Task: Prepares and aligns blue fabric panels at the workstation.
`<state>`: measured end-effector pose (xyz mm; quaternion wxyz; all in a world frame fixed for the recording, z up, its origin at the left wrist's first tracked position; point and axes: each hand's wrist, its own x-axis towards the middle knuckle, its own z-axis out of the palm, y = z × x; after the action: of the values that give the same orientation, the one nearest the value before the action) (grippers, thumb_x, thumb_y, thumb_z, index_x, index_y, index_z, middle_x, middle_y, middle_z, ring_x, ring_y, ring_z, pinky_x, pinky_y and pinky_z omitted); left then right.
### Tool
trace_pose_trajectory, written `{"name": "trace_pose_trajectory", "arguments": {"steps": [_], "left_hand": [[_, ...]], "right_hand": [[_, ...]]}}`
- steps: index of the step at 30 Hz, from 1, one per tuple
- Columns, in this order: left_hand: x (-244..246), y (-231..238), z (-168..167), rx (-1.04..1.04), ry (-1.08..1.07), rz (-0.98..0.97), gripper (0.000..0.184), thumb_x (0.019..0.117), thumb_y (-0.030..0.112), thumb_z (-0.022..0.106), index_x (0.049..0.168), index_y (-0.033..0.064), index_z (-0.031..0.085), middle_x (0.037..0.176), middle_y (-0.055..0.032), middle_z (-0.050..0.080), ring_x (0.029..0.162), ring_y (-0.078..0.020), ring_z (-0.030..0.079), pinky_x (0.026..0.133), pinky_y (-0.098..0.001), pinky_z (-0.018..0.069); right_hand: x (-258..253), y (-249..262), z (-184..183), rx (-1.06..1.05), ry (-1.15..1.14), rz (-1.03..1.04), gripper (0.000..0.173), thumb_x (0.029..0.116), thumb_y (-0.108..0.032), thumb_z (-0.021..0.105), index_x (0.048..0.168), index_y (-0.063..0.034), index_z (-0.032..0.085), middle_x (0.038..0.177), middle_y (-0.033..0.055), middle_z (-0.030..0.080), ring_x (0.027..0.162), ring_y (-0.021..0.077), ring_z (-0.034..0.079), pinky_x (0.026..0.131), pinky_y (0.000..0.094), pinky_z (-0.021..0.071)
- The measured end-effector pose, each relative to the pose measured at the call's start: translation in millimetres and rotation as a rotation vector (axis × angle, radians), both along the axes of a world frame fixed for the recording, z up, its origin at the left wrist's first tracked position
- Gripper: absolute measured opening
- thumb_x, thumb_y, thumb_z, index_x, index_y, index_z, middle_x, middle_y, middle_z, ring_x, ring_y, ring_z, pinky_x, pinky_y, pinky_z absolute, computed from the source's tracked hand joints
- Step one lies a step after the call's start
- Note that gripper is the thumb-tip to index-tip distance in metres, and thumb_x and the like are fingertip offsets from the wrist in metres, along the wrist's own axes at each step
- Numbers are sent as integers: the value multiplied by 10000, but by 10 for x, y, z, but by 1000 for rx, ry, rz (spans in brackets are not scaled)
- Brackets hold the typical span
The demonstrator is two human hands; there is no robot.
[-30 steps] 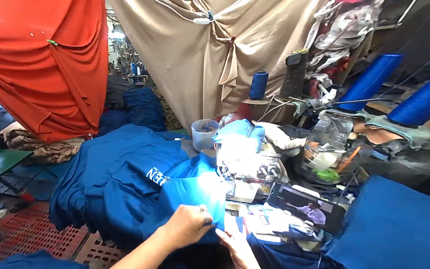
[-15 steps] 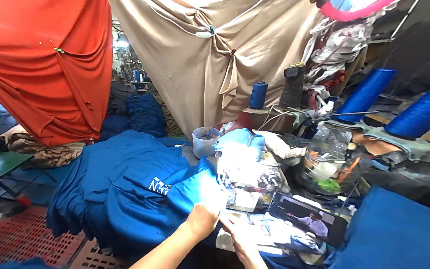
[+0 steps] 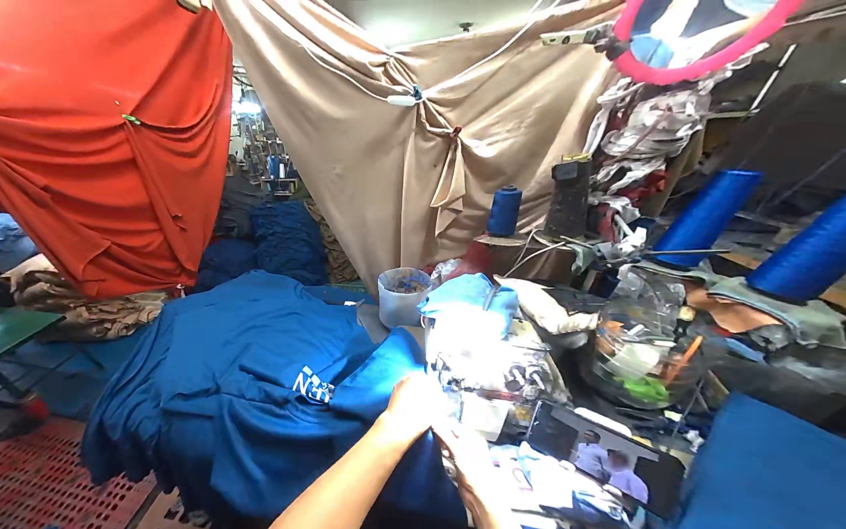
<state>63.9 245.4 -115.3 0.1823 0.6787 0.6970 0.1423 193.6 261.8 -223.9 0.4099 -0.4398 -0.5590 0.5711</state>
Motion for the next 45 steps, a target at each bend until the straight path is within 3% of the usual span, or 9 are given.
{"name": "trace_pose_trajectory", "arguments": {"steps": [5,11,16,21,24,27,29,34,45], "left_hand": [[-188,-271,37,135,-53,-50,263,981,175,573,1103,7,735,1194,-176,706,1176,-331,653,1013,-537,500],[50,-676,-526,440,14,-35,219,964,138,617,909,-33,743,906,-192,735,877,-341,740,787,-507,596],[89,-429,-379,294,20,-11,297,1025,180,525,1056,-16,746,1102,-211,729,1075,-363,704,926,-532,551],[119,4,-63,-2,3,113,374,1061,257,470,1247,14,684,1327,-199,639,1288,-342,585,1078,-513,458],[5,58,-133,66,-64,70,341,1020,293,561,1156,32,732,1253,-178,681,1238,-323,618,1056,-513,474],[-140,-254,-121,69,-25,44,369,987,333,622,1215,58,714,1300,-156,672,1233,-322,630,1032,-545,485],[-311,-547,-222,87,23,67,372,997,332,627,1243,63,703,1277,-149,684,1225,-327,635,1017,-553,492],[-562,-929,-1029,782,16,109,167,910,273,712,904,131,800,882,-20,766,842,-190,731,729,-388,607],[-67,-1005,-1113,910,-59,-18,128,900,163,693,950,154,811,923,-12,761,919,-160,706,834,-325,573]], "right_hand": [[113,-96,-66,22,0,48,157,967,-139,688,864,-23,716,629,-48,577,522,3,479,521,195,426],[216,-334,-172,68,34,105,143,940,-103,669,824,-49,733,664,-64,635,595,-11,547,609,200,474],[138,-214,-87,58,17,45,178,954,-74,650,786,-40,696,651,-54,606,590,0,533,600,203,461],[29,-4,154,77,-135,-21,147,969,-107,673,914,14,736,843,79,697,816,132,639,806,359,521],[41,-6,143,76,-123,-33,170,969,-144,689,892,0,737,838,74,700,819,131,644,815,364,526],[151,-189,16,21,-39,-41,168,980,-137,669,883,-7,715,716,1,634,613,46,546,594,249,464],[255,-373,2,-93,63,-45,138,1000,-90,631,980,40,672,773,71,671,631,118,639,584,294,558],[359,-560,-127,4,149,-38,57,931,-56,669,910,-3,677,791,40,679,715,113,663,693,286,584],[261,-650,11,-28,209,103,117,936,-17,615,835,-23,674,752,39,694,697,110,671,679,251,566]]}}
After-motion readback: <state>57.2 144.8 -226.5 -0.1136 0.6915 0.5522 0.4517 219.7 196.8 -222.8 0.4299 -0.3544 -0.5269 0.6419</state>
